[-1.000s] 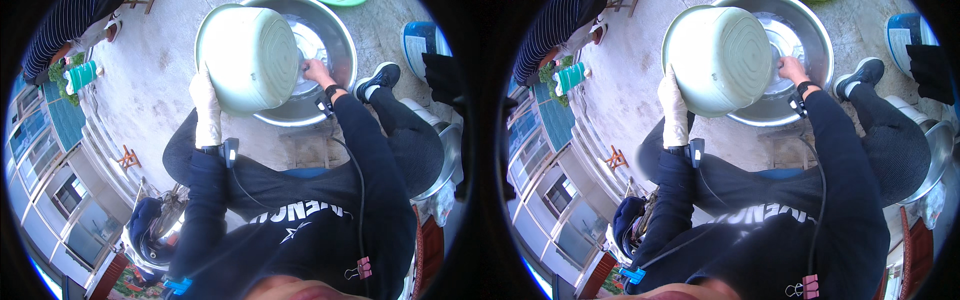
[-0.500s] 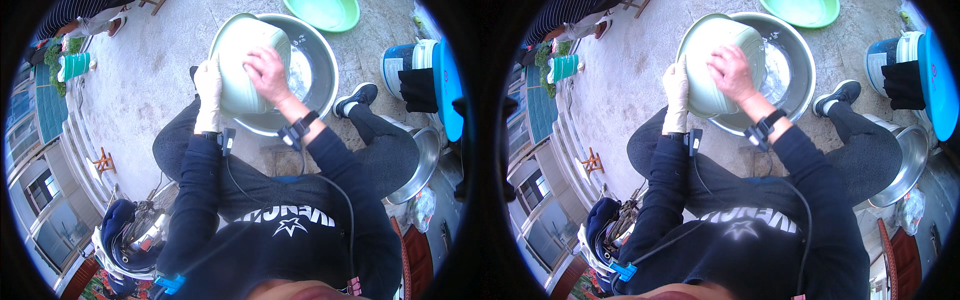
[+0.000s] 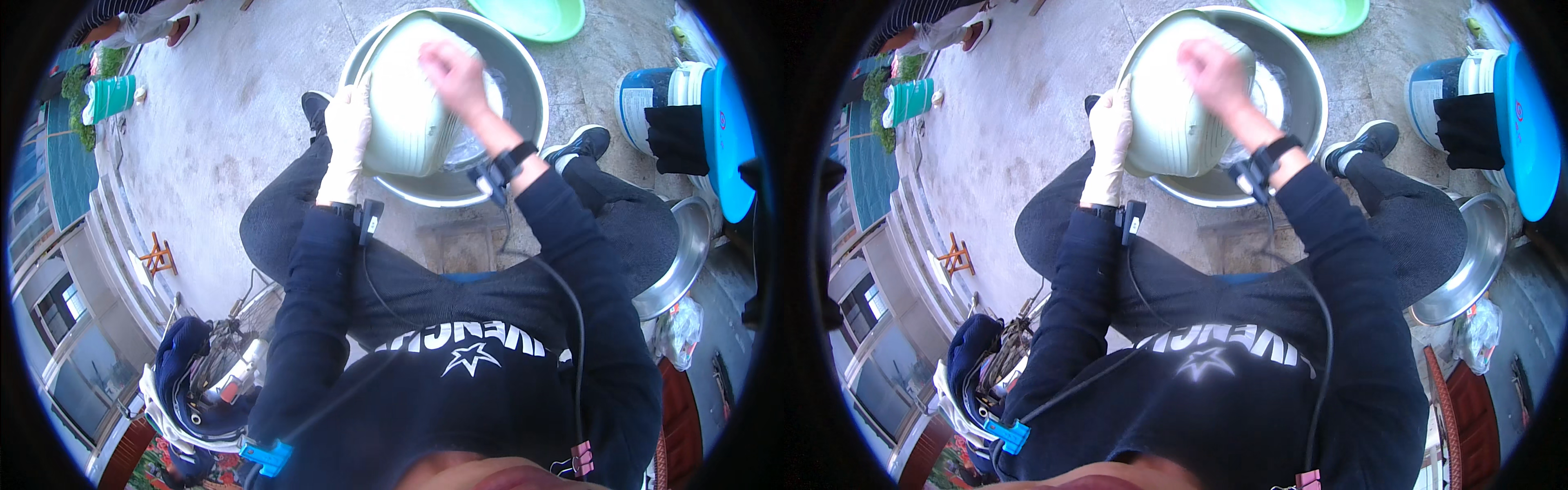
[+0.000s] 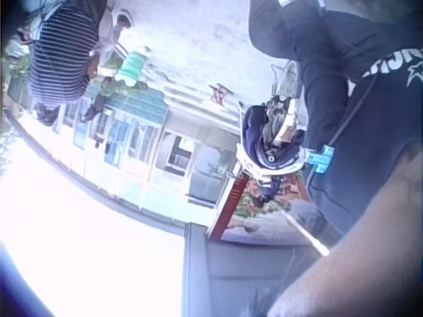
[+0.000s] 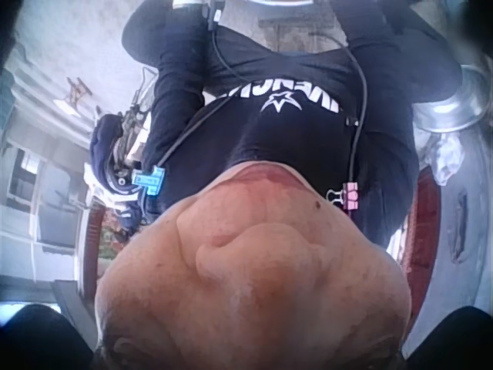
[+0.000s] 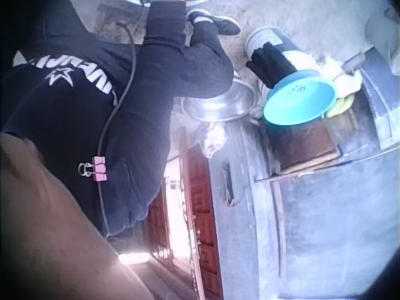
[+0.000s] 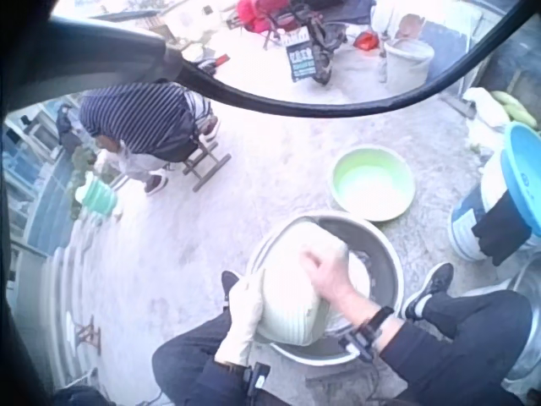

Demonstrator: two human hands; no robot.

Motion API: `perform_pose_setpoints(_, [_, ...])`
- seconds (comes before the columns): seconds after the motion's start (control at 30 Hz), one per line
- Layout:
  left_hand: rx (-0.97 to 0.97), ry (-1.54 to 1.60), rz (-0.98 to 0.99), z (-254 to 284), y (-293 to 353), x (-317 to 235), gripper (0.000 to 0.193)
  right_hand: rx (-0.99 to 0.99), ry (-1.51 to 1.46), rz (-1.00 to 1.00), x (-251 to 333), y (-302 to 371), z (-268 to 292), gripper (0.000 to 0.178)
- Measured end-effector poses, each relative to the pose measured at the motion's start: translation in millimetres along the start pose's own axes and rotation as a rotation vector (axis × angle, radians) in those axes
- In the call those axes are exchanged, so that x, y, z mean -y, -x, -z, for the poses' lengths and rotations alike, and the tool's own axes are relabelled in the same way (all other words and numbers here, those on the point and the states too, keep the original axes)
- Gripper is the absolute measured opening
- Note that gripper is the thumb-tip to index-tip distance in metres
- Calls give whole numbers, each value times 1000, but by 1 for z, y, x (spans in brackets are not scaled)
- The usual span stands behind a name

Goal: The person scrubs a blue plastic basin with a dark cloth, then rinses it in a larger metal basin. Next, the person scrubs a light green plastic basin with the same cloth and rinses it in the metal basin. The cleaned basins are set aside.

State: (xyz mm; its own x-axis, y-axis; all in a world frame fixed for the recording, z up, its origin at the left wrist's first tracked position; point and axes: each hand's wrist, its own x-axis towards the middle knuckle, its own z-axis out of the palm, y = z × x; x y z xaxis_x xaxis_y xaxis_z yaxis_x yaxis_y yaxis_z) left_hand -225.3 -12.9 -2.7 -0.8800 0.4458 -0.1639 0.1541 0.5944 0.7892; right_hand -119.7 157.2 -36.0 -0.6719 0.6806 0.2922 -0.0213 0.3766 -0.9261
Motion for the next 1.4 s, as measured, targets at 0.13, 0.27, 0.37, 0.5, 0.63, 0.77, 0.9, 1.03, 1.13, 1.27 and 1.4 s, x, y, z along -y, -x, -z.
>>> perform_pose_setpoints(0.13, [-3, -40, -40, -3, -2, 1, 42, -218, 76, -76, -10, -7, 9, 9])
perform_pose_setpoints(0.27, [25, 13, -21, -5, -3, 3, 43, 13, 229, 328, 1, 8, 7, 8])
perform_pose_setpoints(0.37, [20, 48, 27, -3, -1, 2, 43, -168, 126, -8, -11, 6, 12, 8])
perform_pose_setpoints(0.5, [-20, -4, -21, -3, -3, -3, 40, -212, 104, -39, -15, 9, 20, 6])
perform_pose_setpoints(0.63, [26, 75, 85, 0, -3, -6, 42, -28, 113, 211, -16, 12, 20, 8])
perform_pose_setpoints(0.77, [34, -44, 19, 1, -1, -4, 40, -306, 43, -135, -22, 12, 23, 8])
perform_pose_setpoints(0.9, [49, -32, 59, 0, -1, 1, 42, 40, 167, 312, -26, 12, 24, 5])
perform_pose_setpoints(1.03, [8, -58, -52, 0, 0, 2, 43, -248, 29, -113, -29, 9, 27, 11])
perform_pose_setpoints(1.13, [-12, 53, -29, 0, 1, 1, 44, -107, 96, 18, -32, 7, 27, 9])
perform_pose_setpoints(1.27, [20, 14, 44, 2, 1, 2, 43, -84, 92, -48, -32, 4, 27, 10])
perform_pose_setpoints(1.4, [9, -8, -61, 1, -1, 4, 43, -98, 110, -106, -33, 2, 26, 10])
